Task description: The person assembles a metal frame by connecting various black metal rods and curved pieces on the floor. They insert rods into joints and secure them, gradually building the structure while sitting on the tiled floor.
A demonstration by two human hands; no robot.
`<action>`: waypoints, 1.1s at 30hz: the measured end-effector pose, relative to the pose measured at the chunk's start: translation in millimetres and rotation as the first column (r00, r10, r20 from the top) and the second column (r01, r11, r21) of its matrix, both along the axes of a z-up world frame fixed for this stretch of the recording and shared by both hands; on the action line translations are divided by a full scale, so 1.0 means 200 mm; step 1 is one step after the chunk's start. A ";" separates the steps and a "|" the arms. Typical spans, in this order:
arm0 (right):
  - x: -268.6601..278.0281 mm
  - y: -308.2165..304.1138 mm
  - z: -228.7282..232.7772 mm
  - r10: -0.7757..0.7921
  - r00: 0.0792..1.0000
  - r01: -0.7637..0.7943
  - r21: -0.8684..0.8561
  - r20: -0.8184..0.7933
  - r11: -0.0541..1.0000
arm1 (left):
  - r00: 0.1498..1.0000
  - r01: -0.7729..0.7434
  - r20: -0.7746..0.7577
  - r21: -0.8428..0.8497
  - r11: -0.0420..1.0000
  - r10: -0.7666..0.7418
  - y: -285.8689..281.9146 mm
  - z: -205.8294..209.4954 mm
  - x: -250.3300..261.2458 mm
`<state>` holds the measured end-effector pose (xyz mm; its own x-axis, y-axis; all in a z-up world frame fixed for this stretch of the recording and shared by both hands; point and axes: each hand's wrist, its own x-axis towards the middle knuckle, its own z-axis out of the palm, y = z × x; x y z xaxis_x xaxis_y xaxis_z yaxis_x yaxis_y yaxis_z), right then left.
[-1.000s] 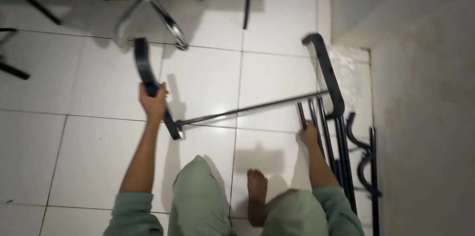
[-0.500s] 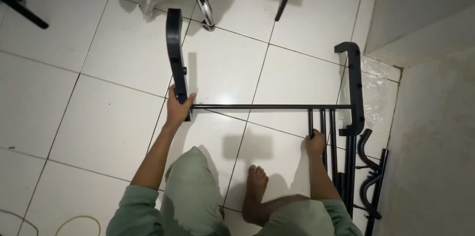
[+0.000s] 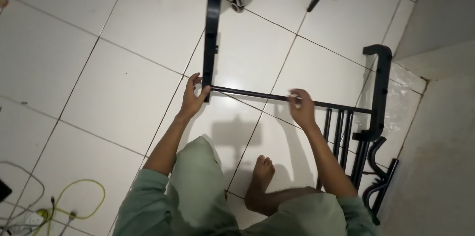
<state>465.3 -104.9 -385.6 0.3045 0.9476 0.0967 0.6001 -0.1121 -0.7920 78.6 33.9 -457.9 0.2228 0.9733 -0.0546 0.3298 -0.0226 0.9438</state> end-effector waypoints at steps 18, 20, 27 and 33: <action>-0.73 1.09 -0.08 0.883 0.470 -0.443 -0.861 0.014 0.249 | 0.934 0.217 -0.250 -0.169 0.962 -0.254 0.20 0.31 0.08; -0.78 1.08 -0.12 0.887 0.461 -0.506 -0.829 -0.026 0.238 | 0.955 0.182 -0.206 -0.160 0.970 -0.213 0.19 0.28 0.10; -1.02 0.97 -0.12 0.623 0.710 -0.619 -0.712 -0.328 0.332 | 0.981 0.006 -0.193 -0.014 1.000 -0.008 0.16 0.30 -0.04; -1.27 0.91 -0.15 0.771 0.628 -0.707 -0.493 -0.106 0.507 | 0.987 -0.094 -0.131 0.019 0.995 0.095 0.10 0.27 -0.23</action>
